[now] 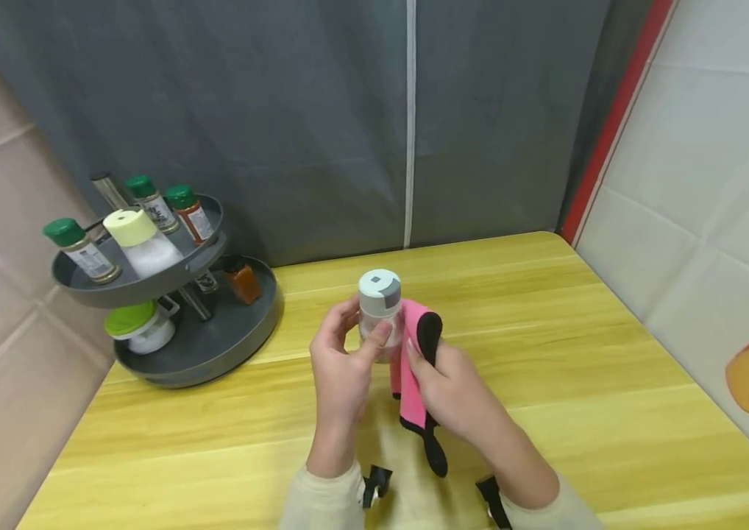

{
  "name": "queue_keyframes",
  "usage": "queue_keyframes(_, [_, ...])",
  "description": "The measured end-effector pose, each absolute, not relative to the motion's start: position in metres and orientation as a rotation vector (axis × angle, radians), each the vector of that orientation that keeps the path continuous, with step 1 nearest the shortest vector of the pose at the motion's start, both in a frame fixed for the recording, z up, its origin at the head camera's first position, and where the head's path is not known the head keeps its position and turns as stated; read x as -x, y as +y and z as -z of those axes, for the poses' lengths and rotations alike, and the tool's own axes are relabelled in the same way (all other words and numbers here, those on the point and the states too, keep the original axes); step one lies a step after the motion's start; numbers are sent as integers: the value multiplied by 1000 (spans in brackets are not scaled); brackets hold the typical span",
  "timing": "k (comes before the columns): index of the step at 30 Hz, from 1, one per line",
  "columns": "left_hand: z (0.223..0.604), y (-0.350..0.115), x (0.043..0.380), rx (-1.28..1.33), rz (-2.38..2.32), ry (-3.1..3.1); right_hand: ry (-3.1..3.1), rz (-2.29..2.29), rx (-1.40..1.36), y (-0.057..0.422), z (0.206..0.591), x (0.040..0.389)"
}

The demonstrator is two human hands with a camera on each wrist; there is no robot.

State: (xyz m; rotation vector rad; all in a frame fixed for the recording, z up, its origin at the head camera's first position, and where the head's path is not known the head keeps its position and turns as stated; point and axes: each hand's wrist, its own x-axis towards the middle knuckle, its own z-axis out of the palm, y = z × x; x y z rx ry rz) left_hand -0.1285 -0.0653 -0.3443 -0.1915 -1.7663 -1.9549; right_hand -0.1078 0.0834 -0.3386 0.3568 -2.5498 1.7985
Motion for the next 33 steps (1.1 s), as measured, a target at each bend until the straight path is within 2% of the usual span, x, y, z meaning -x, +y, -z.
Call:
queue_keyframes(7, [348,-62,128,160,1980,-1812,-2217,-1804,-546,82,310,105])
queue_keyframes(13, [342,-62,127,156,2059,-1787,-1914,-1675,-773,70,327,100])
queue_keyframes(19, [336,-71,126,105,2069,-1728,-2256,-1742,-628,70,347,100])
queue_keyframes(24, [340,-73,128,129,2050,-1735,-2458,-1926,-475,77,344,104])
queue_keyframes(27, [343,-70,131,161,2027,-1765,-2402,-1917,-511,79,334,107])
queue_keyframes(33, [345,-65,129,146,2028,-1837,-2007,-1841,-767,78,313,104])
